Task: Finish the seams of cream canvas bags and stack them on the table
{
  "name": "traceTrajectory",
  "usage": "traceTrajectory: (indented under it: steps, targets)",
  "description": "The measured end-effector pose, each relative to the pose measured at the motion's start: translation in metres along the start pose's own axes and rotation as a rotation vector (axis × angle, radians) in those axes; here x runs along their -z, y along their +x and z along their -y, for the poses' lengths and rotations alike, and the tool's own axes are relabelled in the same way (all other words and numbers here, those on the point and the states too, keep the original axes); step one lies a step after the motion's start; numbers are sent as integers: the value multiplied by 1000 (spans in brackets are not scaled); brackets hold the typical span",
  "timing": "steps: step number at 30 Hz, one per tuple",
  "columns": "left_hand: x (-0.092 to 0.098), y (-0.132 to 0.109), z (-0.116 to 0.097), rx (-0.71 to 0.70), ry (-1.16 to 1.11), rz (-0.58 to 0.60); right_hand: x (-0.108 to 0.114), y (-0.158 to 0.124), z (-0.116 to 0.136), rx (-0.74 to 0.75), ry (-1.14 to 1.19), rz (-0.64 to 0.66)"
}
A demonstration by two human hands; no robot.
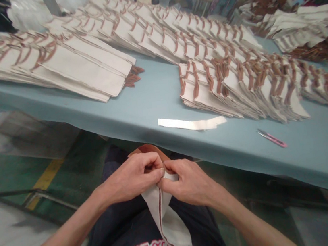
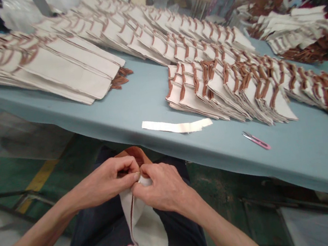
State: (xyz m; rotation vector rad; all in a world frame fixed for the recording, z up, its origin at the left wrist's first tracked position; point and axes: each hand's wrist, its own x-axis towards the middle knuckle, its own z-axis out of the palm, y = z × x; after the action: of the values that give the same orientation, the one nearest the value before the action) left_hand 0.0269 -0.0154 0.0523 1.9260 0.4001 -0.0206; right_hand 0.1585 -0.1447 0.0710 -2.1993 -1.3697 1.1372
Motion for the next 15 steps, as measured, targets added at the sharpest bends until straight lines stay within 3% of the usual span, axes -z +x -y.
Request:
traceTrajectory:
  steps: [8,15]
  targets:
    - [-3,-2,3,17,-25,12,-1,2,-1,14,2,17]
    - [0,-6,-4,-59,44,-10,8,-2,0,72,22,6]
